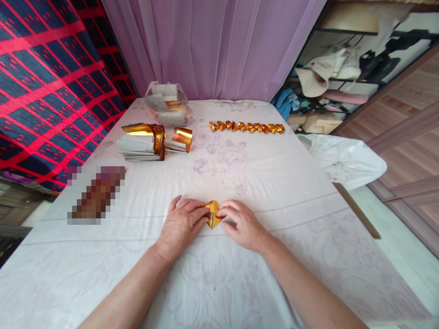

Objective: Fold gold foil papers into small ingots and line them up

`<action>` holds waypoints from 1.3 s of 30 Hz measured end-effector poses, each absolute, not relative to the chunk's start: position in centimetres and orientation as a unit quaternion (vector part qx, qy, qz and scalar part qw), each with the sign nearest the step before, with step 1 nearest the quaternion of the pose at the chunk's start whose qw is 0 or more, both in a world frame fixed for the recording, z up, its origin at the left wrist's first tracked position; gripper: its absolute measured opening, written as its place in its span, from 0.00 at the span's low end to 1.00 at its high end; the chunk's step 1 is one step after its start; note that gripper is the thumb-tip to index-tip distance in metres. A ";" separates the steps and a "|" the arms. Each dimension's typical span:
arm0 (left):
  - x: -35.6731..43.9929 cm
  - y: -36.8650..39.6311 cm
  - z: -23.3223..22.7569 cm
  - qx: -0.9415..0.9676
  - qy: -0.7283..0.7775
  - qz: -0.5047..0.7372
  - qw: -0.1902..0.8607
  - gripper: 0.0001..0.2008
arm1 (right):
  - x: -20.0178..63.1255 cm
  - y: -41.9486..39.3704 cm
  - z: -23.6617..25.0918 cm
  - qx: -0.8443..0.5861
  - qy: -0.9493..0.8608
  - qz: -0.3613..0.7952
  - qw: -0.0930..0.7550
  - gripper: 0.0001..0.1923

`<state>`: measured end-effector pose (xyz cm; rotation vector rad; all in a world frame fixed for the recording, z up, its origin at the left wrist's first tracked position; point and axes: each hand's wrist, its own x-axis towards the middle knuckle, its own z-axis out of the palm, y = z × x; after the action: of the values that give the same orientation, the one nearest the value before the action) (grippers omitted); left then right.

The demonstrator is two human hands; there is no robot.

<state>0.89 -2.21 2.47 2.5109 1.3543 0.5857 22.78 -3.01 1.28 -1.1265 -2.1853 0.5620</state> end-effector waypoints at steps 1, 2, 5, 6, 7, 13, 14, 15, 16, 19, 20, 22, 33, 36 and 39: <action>1.0 -2.2 2.5 0.854 0.468 0.200 0.113 0.10 | 22.8 -3.0 1.3 -0.424 -0.826 0.212 0.306 0.16; 1.1 -2.3 2.5 0.851 0.473 0.198 0.111 0.09 | 22.8 -3.0 1.3 -0.422 -0.826 0.212 0.307 0.15; 1.3 -2.4 2.6 0.851 0.476 0.196 0.104 0.06 | 22.7 -3.0 1.3 -0.419 -0.829 0.203 0.309 0.15; 1.3 -2.4 2.6 0.852 0.475 0.196 0.102 0.06 | 22.7 -3.0 1.3 -0.418 -0.831 0.199 0.309 0.15; 1.2 -2.4 2.6 0.853 0.472 0.197 0.099 0.06 | 22.7 -3.0 1.3 -0.418 -0.832 0.196 0.307 0.14; 0.3 -1.8 2.9 0.874 0.435 0.176 0.124 0.07 | 22.8 -2.9 1.4 -0.413 -0.841 0.188 0.296 0.11; 0.2 -1.7 3.0 0.876 0.431 0.174 0.125 0.07 | 22.8 -2.9 1.4 -0.414 -0.841 0.187 0.295 0.10; 0.2 -1.6 3.0 0.877 0.431 0.173 0.124 0.07 | 22.8 -2.9 1.4 -0.416 -0.840 0.186 0.294 0.10; 0.2 -1.6 3.0 0.876 0.433 0.172 0.123 0.07 | 22.8 -2.9 1.4 -0.416 -0.841 0.186 0.293 0.10; 0.3 -1.5 3.0 0.875 0.438 0.170 0.119 0.06 | 22.8 -2.9 1.5 -0.415 -0.845 0.183 0.284 0.09; 0.4 -1.5 3.0 0.875 0.438 0.170 0.117 0.06 | 22.8 -2.9 1.5 -0.414 -0.847 0.179 0.281 0.09; 0.4 -1.6 2.9 0.876 0.436 0.173 0.109 0.06 | 22.7 -2.9 1.6 -0.410 -0.854 0.168 0.273 0.09; 0.2 -1.8 2.7 0.878 0.433 0.167 0.116 0.10 | 22.9 -2.7 1.4 -0.398 -0.875 0.099 0.258 0.09; 0.3 -1.8 2.7 0.880 0.432 0.172 0.096 0.10 | 22.8 -2.7 1.4 -0.398 -0.877 0.089 0.256 0.09; 0.5 -1.8 2.7 0.887 0.423 0.174 0.071 0.09 | 22.9 -2.8 1.3 -0.398 -0.878 0.083 0.251 0.10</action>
<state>0.45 -1.85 2.70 2.6664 1.2707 0.5228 22.88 -2.81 1.31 -1.0842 -2.3896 0.2264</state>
